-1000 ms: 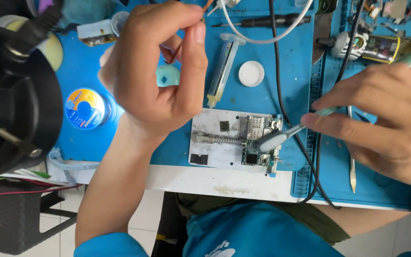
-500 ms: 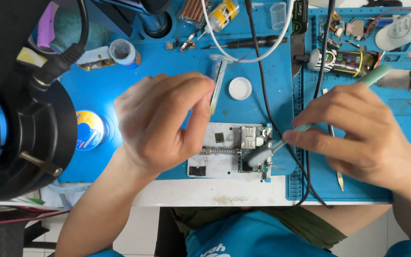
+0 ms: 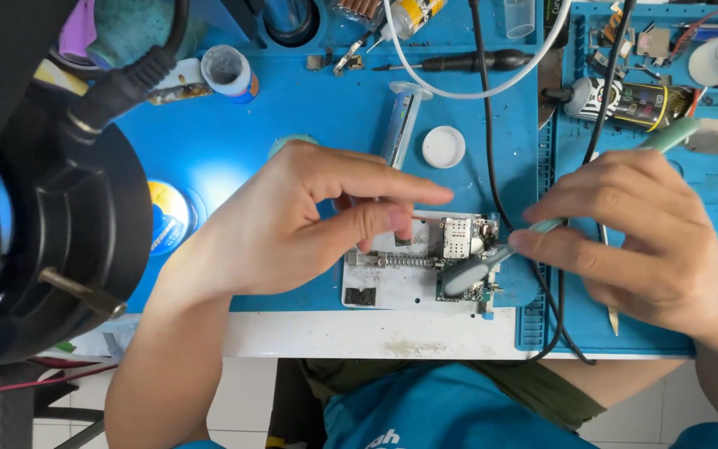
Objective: Soldering components on a circuit board and cleaning it with fluid and a toothbrush on a repair bench.
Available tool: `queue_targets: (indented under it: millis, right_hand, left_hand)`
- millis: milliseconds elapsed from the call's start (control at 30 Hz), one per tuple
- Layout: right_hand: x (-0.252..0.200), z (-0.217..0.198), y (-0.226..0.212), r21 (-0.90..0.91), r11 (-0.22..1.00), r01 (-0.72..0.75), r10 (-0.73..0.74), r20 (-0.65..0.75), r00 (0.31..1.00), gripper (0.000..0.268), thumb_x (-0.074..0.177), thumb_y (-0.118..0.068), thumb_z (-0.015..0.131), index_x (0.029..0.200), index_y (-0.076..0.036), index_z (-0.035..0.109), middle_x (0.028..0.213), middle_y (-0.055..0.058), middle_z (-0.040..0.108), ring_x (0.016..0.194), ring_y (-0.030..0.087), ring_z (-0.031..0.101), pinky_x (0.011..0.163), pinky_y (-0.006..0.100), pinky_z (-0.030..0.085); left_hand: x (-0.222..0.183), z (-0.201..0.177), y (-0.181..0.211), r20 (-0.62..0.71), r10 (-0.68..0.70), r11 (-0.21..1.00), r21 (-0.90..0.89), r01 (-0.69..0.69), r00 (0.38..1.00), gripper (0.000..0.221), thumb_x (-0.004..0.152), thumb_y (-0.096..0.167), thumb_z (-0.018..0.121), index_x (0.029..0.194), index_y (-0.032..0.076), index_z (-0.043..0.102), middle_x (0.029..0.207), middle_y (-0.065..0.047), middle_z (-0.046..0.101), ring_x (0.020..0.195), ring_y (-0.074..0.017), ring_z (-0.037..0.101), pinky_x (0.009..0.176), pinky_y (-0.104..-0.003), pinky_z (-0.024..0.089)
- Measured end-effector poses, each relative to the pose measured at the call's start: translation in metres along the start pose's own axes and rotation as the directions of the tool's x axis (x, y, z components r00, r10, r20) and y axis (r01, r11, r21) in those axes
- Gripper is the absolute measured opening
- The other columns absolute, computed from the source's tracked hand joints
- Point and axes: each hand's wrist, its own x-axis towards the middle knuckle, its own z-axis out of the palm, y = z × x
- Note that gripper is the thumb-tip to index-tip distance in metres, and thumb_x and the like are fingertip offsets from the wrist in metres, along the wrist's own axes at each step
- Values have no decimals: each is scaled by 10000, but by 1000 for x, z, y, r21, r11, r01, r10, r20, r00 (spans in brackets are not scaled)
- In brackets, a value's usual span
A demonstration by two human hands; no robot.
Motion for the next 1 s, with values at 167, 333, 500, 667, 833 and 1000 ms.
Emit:
queue_targets:
  millis: [167,333,500,667,833,1000]
  right_hand:
    - [-5,-1,4,-98,995,-2,1,-12,1000,147,1017,-59,610,1040,-72,754,997,154,724,899,344,693,834,508,516]
    - [-8,-4,6,-98,995,36,-31,50,998,165,1006,-162,613,1123,-128,724,1066,146,701,916,361,683,819,530,510]
    - [-5,0,4,2,1000,26,-26,16,1000,252,1036,-112,475,1088,-94,722,1047,155,688,905,355,668,814,515,482]
    - [-6,-6,9,-76,997,9,-9,1,1000,149,1016,-59,607,1061,-72,749,1004,157,703,889,346,678,830,509,502]
    - [-6,-8,7,-5,999,40,-40,64,997,315,1031,-181,432,1072,-97,732,1052,145,688,922,343,674,821,490,470]
    - [-5,-7,6,-56,998,8,-6,51,999,232,1026,-139,515,1080,-82,733,1040,155,708,923,373,684,826,524,491]
  left_hand:
    - [8,0,-10,21,-44,999,-13,44,999,285,1081,45,497,1229,102,733,958,-72,742,719,-138,668,631,-282,547]
    - [11,-1,-7,2,-105,994,16,105,994,237,1066,135,535,1161,128,752,883,-23,752,647,-89,641,533,-227,449]
    - [9,-5,-4,96,14,1000,11,-15,995,178,1027,166,580,1044,120,751,920,-20,759,696,-124,616,588,-283,471]
    - [9,-2,-4,176,27,999,-38,-21,984,183,991,188,598,1007,92,752,896,-32,772,741,-136,671,635,-283,549]
    - [9,-2,-5,209,-16,999,-44,25,978,150,961,190,664,993,110,787,921,-26,804,724,-120,681,620,-263,571]
    - [10,0,-7,220,-35,999,15,32,975,132,930,193,704,956,119,810,872,-13,803,691,-122,674,609,-282,578]
